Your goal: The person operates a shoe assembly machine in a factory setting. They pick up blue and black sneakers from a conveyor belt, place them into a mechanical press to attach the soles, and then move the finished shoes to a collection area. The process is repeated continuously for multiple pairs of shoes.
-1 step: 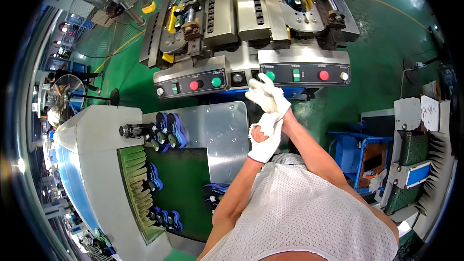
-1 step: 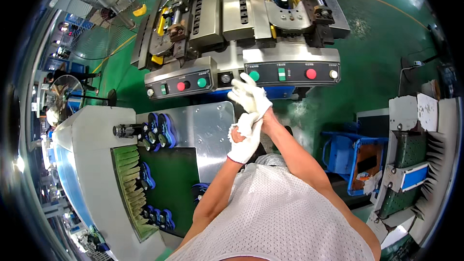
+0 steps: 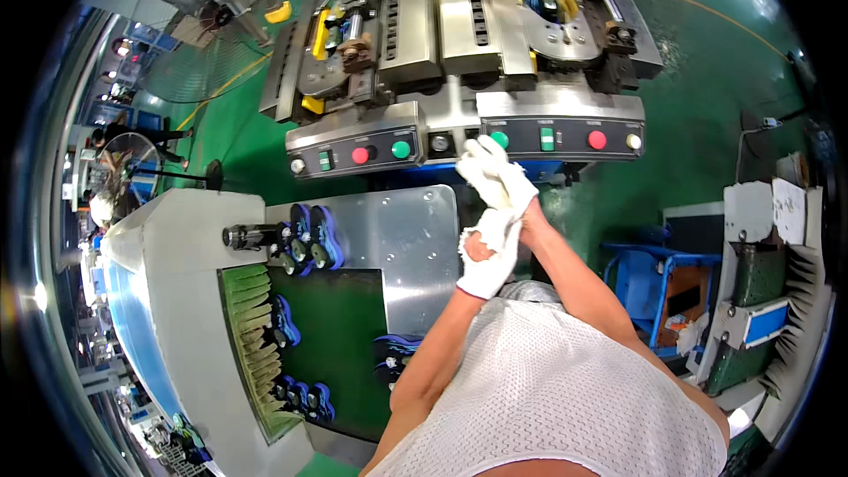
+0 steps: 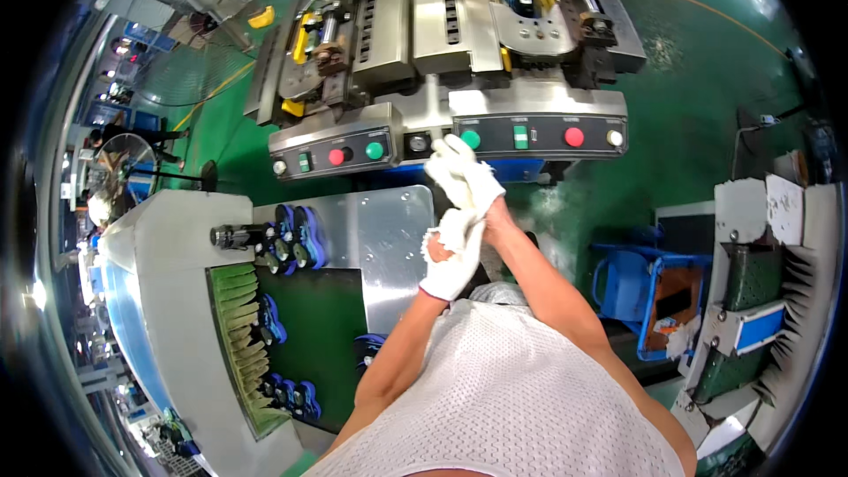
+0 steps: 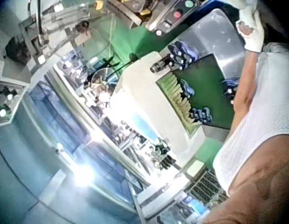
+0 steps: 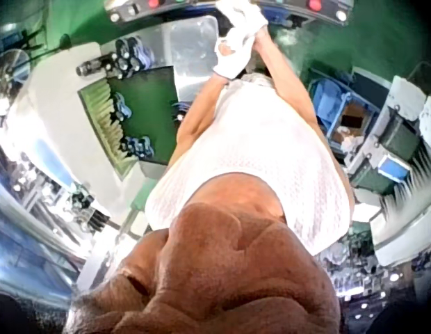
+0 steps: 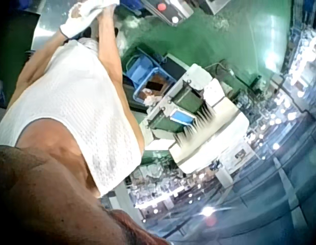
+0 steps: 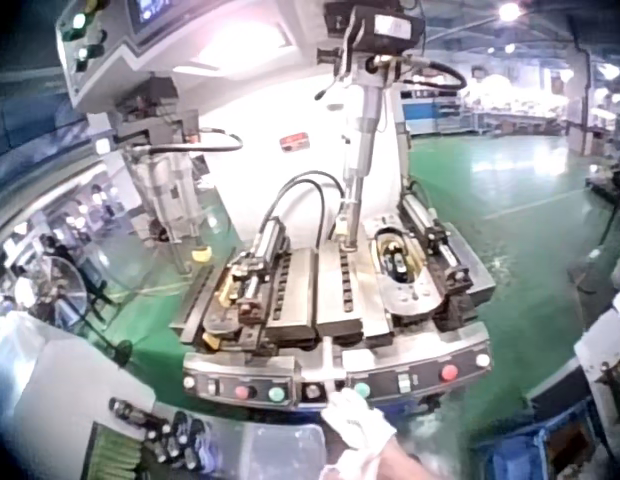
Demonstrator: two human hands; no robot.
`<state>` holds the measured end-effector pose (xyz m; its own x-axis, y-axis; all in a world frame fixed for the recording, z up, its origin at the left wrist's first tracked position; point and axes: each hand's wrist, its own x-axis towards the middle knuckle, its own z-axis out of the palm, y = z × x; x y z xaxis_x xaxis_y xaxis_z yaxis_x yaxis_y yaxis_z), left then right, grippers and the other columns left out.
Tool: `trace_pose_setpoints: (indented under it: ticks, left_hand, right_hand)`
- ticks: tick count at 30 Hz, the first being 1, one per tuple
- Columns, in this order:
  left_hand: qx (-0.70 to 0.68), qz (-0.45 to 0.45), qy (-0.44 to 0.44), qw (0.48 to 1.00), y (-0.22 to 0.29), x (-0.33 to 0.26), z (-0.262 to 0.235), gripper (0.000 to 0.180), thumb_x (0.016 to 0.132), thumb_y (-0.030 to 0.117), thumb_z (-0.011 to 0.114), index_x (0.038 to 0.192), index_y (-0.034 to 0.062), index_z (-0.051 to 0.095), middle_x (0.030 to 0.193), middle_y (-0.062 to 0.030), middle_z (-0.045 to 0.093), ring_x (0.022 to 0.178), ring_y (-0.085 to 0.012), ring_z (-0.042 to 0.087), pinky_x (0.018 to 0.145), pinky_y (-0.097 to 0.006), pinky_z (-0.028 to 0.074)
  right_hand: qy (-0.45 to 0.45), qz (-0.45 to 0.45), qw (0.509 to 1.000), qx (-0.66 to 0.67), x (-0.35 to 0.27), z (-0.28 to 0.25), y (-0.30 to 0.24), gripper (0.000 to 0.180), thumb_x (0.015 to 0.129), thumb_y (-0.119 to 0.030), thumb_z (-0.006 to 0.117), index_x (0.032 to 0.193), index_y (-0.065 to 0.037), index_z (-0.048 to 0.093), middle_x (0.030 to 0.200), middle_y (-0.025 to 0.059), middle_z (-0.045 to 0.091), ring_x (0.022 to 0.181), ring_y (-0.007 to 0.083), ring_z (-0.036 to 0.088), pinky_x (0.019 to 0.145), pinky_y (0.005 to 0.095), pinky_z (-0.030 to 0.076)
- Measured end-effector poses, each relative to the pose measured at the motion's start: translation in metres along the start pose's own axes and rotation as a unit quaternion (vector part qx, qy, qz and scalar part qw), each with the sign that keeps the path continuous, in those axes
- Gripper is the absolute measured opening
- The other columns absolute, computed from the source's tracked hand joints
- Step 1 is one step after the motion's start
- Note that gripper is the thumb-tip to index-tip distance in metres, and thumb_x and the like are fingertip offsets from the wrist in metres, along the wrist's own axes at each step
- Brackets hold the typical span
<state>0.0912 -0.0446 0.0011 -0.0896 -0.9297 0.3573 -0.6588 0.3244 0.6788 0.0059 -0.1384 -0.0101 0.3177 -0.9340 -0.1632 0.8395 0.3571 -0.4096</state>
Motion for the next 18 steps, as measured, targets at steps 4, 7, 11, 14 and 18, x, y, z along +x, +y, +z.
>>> trace_pose_setpoints:
  ticks: [4,7,11,14,18]
  left_hand:
    - [-0.04,-0.035,-0.021,0.998,0.011,-0.003,-0.006,0.019,0.098,0.017,0.065,0.111,0.0053,0.07,0.101,-0.0176,0.07,0.094,-0.0378,0.069,0.083,-0.044,0.055]
    - [-0.016,-0.016,-0.039,0.999,0.017,-0.001,-0.003,0.02,0.097,0.021,0.064,0.113,0.0088,0.069,0.101,-0.0167,0.071,0.089,-0.0373,0.07,0.077,-0.046,0.055]
    - [-0.015,0.001,0.015,1.0,-0.001,-0.021,0.015,0.019,0.096,0.02,0.065,0.111,0.0095,0.07,0.096,-0.0142,0.072,0.084,-0.036,0.07,0.074,-0.045,0.055]
    - [-0.003,-0.006,0.017,1.0,0.0,-0.021,0.01,0.02,0.096,0.021,0.065,0.113,0.0107,0.071,0.093,-0.0134,0.072,0.079,-0.0352,0.07,0.068,-0.047,0.052]
    - [0.023,-0.003,-0.02,1.0,-0.005,-0.02,0.023,0.022,0.096,0.022,0.065,0.115,0.012,0.07,0.095,-0.013,0.072,0.08,-0.0353,0.069,0.069,-0.048,0.052]
  right_hand:
    - [-0.005,0.035,0.999,0.029,0.009,-0.015,0.011,0.059,0.095,0.0,0.055,0.152,0.004,0.041,0.157,0.0186,0.046,0.141,0.0335,0.049,0.12,0.0409,0.041]
    - [-0.174,0.056,0.977,0.114,0.008,-0.02,0.012,0.047,0.105,-0.021,0.049,0.145,0.003,0.052,0.151,0.0237,0.052,0.148,0.0407,0.039,0.126,0.0561,0.027]
    - [-0.097,0.128,0.974,0.16,0.001,0.009,0.013,0.068,0.101,-0.05,0.06,0.137,0.007,0.058,0.146,0.0262,0.055,0.139,0.0397,0.049,0.119,0.055,0.039]
    - [0.063,0.173,0.952,0.246,-0.008,0.023,0.012,0.046,0.097,-0.033,0.07,0.118,0.008,0.065,0.141,0.0257,0.058,0.136,0.0396,0.051,0.12,0.0547,0.04]
    - [-0.177,0.055,0.971,0.151,0.023,-0.033,0.018,0.029,0.101,-0.013,0.061,0.118,0.01,0.065,0.142,0.0287,0.057,0.142,0.0386,0.047,0.125,0.056,0.032]
